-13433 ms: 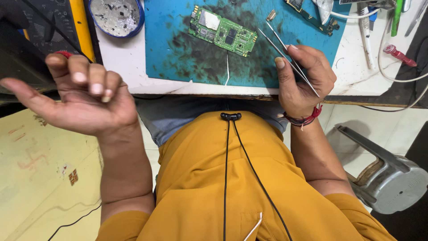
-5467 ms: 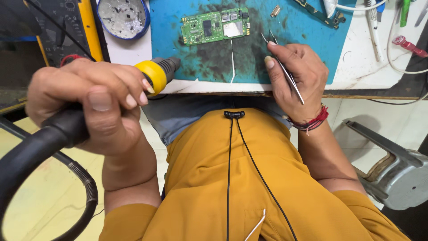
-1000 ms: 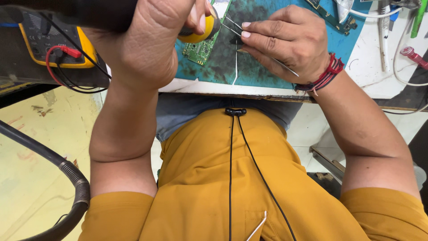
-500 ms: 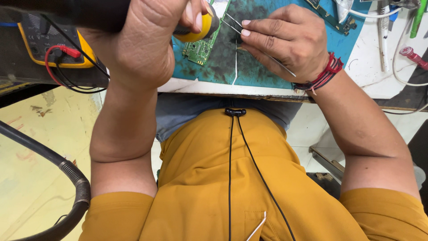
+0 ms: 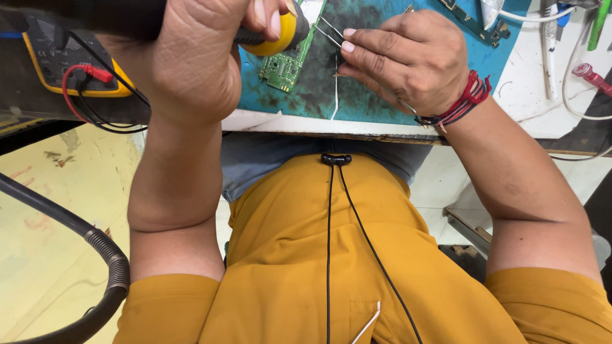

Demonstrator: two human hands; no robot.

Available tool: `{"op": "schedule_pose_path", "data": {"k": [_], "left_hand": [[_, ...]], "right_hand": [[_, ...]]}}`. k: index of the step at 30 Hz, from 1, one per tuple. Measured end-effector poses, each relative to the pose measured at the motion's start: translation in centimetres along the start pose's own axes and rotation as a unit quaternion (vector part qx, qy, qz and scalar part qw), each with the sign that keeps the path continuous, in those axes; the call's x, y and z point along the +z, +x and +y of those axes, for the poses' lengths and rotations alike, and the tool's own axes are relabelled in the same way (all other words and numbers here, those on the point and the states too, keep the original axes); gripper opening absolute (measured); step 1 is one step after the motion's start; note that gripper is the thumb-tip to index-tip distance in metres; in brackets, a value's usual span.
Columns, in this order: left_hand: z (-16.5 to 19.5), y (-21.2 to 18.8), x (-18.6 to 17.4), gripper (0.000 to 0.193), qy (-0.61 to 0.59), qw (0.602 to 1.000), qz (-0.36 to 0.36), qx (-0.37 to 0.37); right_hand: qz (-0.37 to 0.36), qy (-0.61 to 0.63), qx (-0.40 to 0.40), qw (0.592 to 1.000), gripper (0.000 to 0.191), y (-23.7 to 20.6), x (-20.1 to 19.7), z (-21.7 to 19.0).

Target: The person works on a green circuit board on a repair bench, holding it steady with one hand while using tweezers to probe and reposition small components. They use a hot air rework gun to heat sections of the board, occasionally lifting the board to reposition it and continuing to heat and work on components with the tweezers.

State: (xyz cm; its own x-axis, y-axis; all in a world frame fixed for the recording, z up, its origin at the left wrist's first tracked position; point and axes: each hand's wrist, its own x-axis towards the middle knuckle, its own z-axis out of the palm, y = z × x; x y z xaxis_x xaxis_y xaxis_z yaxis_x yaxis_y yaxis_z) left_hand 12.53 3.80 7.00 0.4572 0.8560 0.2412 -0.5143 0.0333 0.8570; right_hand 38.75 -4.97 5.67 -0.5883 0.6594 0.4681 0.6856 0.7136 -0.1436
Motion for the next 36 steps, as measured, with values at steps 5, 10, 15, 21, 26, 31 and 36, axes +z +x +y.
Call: {"op": "schedule_pose_path", "data": {"k": [5, 10, 15, 21, 26, 31, 36], "left_hand": [[-0.11, 0.02, -0.01, 0.025, -0.016, 1.0, 0.005, -0.005], [-0.15, -0.04, 0.13, 0.023, -0.018, 1.0, 0.02, -0.006], [-0.03, 0.0, 0.12, 0.024, -0.01, 1.0, 0.018, -0.005], [-0.15, 0.02, -0.01, 0.024, -0.008, 1.0, 0.012, -0.007], [-0.2, 0.08, 0.03, 0.025, 0.003, 1.0, 0.006, 0.002], [0.09, -0.16, 0.22, 0.024, 0.019, 1.0, 0.013, -0.003], [-0.06, -0.02, -0.01, 0.024, 0.02, 1.0, 0.013, 0.004]], "right_hand": [[-0.002, 0.0, 0.003, 1.0, 0.027, 0.08, 0.03, -0.04], [-0.003, 0.002, 0.002, 1.0, 0.031, 0.13, -0.08, -0.06], [0.0, 0.001, -0.003, 1.0, 0.031, 0.12, 0.03, 0.02], [0.0, 0.0, -0.002, 1.0, 0.029, 0.03, 0.12, 0.04], [0.003, 0.001, -0.006, 1.0, 0.031, 0.03, 0.16, 0.09], [0.005, -0.004, -0.005, 1.0, 0.028, 0.04, 0.18, 0.03], [0.006, -0.004, -0.005, 1.0, 0.028, 0.07, 0.23, 0.08]]}}
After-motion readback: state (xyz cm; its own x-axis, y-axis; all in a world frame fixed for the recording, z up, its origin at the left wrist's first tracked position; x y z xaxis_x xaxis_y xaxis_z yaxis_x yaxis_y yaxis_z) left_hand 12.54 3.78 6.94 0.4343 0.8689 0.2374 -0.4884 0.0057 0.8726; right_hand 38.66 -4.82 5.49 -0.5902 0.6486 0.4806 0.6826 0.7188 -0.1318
